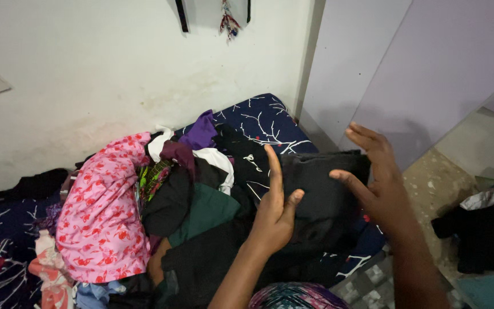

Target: The person picks up and folds a pair of black pants from a laundry pile, places them on a wardrobe shelf, and then begins folding a pair of green pants.

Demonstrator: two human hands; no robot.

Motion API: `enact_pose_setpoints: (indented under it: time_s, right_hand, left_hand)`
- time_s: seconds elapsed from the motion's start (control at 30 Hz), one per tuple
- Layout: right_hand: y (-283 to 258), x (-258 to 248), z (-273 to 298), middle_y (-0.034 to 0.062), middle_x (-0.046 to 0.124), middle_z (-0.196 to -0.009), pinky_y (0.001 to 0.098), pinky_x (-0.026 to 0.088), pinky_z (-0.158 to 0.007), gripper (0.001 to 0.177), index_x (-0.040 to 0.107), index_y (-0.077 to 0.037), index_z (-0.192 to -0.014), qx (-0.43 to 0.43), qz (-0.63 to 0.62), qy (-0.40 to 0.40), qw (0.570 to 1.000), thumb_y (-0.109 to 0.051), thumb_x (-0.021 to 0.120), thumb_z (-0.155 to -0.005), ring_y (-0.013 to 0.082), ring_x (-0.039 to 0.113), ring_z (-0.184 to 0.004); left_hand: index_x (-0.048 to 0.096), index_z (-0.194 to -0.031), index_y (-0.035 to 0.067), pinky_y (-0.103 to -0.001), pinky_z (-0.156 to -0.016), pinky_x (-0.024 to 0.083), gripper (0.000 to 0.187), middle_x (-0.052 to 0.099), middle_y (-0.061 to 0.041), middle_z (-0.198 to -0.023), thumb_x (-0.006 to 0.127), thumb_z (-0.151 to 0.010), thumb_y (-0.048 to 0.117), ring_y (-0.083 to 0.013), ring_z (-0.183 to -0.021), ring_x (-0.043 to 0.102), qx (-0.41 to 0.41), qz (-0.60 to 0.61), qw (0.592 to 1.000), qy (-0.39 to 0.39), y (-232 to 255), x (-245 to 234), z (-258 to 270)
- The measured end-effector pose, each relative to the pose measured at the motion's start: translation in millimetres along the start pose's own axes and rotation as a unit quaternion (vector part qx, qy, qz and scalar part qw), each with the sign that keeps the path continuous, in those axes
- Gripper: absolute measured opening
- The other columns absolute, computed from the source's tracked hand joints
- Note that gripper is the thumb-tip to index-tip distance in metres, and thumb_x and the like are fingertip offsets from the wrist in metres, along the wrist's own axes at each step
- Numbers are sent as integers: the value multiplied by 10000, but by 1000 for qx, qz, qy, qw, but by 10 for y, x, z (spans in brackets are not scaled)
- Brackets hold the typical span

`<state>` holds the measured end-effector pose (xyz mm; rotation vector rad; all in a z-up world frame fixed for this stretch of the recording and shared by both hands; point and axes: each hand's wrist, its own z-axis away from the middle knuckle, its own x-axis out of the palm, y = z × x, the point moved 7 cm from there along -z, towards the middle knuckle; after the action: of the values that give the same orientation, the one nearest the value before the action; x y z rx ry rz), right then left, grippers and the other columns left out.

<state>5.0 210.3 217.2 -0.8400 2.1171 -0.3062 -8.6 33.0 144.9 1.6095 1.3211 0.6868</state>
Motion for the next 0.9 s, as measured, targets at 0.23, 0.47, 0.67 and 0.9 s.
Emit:
enact_pose_setpoints:
  time_s: [0.23,0.47,0.67,0.9]
  right_hand:
    - [-214,99,-125,130,648,-1339,580,158,-1187,592,657,-146,-1326,-98,112,-155,977,-349,817,-794,254,532,-1313]
    - [549,336,-9,69,750,-967,436,582,-781,378,771,-118,-1059,269,94,-283,916,-317,861,-750,259,713,-864]
    - [1726,-337,-182,168,745,-1001,472,537,-818,279,771,-49,-1067,262,253,-58,929,-285,828,-929,318,696,-900]
    - [3078,-577,235,169,738,-948,487,519,-758,347,760,-37,-1067,254,286,72,921,-330,850,-903,341,684,-858]
  left_hand:
    - [53,-1696,158,-419,-1245,325,785,333,-224,-1684,490,-1074,353,-370,-1529,374,-28,21,995,-89,-46,178,47]
    - [294,-1677,116,-418,-1252,362,618,390,-201,-1707,540,-1122,231,-363,-1567,407,63,24,998,-18,-25,108,61]
    - [343,-1597,84,-349,-1015,521,653,630,-110,-1450,517,-1046,390,-205,-1078,699,-55,-5,984,170,-948,-632,312]
    - [593,-1413,5,-412,-865,518,448,663,-231,-1150,618,-1034,243,-298,-941,677,-236,-75,935,254,-3100,-2005,2363]
